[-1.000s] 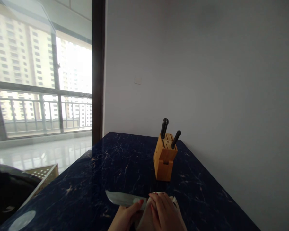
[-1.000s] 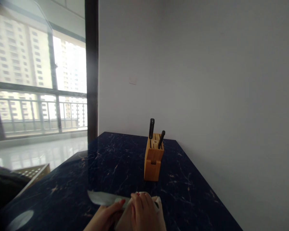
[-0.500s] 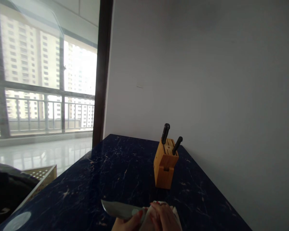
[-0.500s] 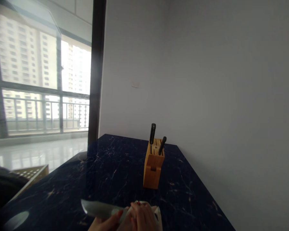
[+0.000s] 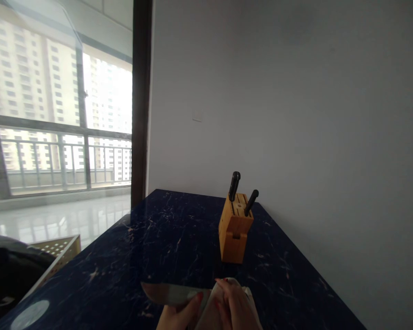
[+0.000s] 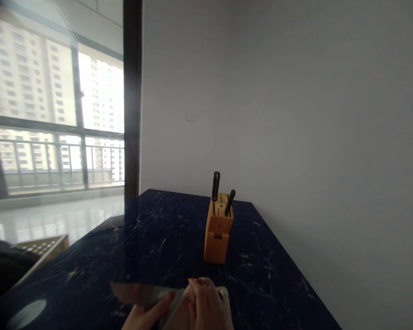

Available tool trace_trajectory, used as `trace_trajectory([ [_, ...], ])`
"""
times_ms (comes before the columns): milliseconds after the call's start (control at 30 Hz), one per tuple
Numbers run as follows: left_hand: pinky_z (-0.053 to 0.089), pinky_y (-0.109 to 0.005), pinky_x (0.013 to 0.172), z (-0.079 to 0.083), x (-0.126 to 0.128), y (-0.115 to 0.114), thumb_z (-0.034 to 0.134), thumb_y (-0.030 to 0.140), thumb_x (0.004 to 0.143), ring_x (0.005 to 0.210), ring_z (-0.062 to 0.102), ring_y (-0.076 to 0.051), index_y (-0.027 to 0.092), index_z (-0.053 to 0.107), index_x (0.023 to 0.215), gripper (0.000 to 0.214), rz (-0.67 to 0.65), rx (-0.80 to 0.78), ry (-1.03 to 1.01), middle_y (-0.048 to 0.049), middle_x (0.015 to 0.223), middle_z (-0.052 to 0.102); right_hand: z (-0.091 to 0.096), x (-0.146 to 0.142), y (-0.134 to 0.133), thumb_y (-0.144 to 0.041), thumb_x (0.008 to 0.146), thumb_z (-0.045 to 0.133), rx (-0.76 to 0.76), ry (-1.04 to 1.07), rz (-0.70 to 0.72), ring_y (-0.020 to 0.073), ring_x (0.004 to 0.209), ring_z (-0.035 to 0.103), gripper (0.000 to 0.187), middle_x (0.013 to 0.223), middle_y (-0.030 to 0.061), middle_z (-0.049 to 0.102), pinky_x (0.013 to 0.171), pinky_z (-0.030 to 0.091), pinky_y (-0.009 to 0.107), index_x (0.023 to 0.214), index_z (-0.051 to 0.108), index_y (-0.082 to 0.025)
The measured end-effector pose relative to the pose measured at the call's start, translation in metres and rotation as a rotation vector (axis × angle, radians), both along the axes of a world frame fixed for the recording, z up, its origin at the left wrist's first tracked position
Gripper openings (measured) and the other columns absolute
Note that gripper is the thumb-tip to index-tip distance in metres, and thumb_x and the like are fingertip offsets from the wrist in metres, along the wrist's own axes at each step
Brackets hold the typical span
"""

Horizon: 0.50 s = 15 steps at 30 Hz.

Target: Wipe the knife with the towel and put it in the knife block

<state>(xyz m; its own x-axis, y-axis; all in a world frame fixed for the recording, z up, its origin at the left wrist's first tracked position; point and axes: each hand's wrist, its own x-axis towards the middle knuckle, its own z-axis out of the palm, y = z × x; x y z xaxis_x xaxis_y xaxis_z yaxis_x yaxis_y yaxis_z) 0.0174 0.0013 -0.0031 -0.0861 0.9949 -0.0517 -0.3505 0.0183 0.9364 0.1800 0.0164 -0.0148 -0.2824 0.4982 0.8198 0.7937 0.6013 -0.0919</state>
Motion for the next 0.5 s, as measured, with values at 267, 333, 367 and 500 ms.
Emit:
trace_trajectory([
  [267,0.045,-0.037,0.077,-0.007,-0.001,0.005,0.079,0.039,0.048,0.082,0.062,-0.031,0.013,0.067,0.073,0.039,-0.027,-0.088,-0.057,-0.0084,0.069,0.069,-0.011,-0.007,0.001,-0.028,0.089,0.032,0.0,0.072,-0.027,0.017,0.079,0.062,0.024,0.081,0.0048,0.064,0.068,0.046,0.027,0.095,0.054,-0.023],
  [333,0.045,-0.037,0.077,-0.011,-0.002,0.008,0.079,0.039,0.048,0.081,0.062,-0.03,0.013,0.066,0.069,0.035,-0.037,-0.087,-0.064,-0.0076,0.065,0.068,-0.016,-0.009,0.002,-0.029,0.088,0.032,-0.019,0.077,-0.035,0.0177,0.08,0.061,0.023,0.08,0.0043,0.064,0.067,0.046,0.028,0.093,0.054,-0.024],
  [367,0.045,-0.037,0.077,-0.012,-0.002,0.009,0.079,0.039,0.049,0.08,0.062,-0.03,0.013,0.066,0.068,0.035,-0.042,-0.086,-0.067,-0.0074,0.064,0.068,-0.017,-0.01,0.001,-0.029,0.088,0.031,-0.029,0.077,-0.039,0.0182,0.08,0.061,0.023,0.08,0.0041,0.064,0.067,0.046,0.028,0.092,0.054,-0.024],
  [500,0.046,-0.038,0.077,-0.014,-0.005,0.01,0.079,0.038,0.049,0.08,0.062,-0.03,0.012,0.067,0.072,0.038,-0.074,-0.098,-0.08,-0.0094,0.07,0.069,-0.009,-0.007,-0.004,-0.026,0.087,0.034,-0.081,0.094,-0.009,0.0172,0.079,0.061,0.02,0.084,0.0043,0.063,0.068,0.047,0.027,0.096,0.052,-0.024],
])
